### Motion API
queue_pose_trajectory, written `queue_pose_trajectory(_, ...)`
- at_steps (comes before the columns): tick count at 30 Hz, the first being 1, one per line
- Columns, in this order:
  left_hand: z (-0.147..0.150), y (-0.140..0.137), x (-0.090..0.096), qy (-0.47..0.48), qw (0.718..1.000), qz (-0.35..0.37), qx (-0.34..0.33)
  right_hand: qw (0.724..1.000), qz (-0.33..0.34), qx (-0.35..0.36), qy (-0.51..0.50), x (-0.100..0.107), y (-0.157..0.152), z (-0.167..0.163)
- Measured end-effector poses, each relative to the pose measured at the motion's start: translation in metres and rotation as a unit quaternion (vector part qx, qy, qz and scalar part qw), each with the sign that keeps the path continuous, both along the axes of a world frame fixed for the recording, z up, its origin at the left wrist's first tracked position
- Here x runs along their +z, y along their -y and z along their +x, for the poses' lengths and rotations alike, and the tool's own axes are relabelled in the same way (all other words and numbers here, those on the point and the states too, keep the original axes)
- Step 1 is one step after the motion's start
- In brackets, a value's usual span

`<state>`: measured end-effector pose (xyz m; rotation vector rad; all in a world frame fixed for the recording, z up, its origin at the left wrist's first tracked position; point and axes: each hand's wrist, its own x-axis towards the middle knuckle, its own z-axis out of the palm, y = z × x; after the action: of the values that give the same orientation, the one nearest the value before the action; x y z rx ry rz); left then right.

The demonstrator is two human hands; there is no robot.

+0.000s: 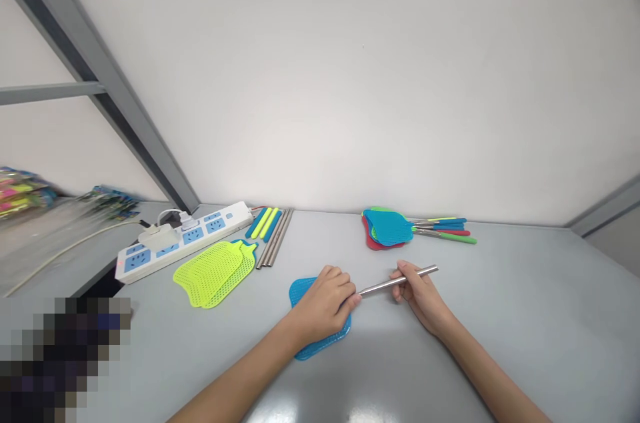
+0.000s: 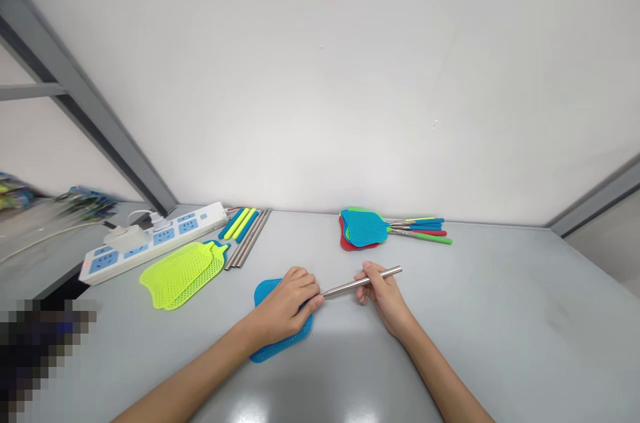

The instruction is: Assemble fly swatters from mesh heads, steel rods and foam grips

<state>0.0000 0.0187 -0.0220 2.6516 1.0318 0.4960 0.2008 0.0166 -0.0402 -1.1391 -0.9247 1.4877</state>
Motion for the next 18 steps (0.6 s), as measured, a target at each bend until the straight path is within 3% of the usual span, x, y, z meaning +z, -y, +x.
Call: queue_pose_trajectory(18, -0.0026, -0.0054, -0.0011, -0.022, 1.0, 0.019, 0.011, 0.998, -0.021, 0.032, -0.044, 0.0084, 0.0054, 0.0008)
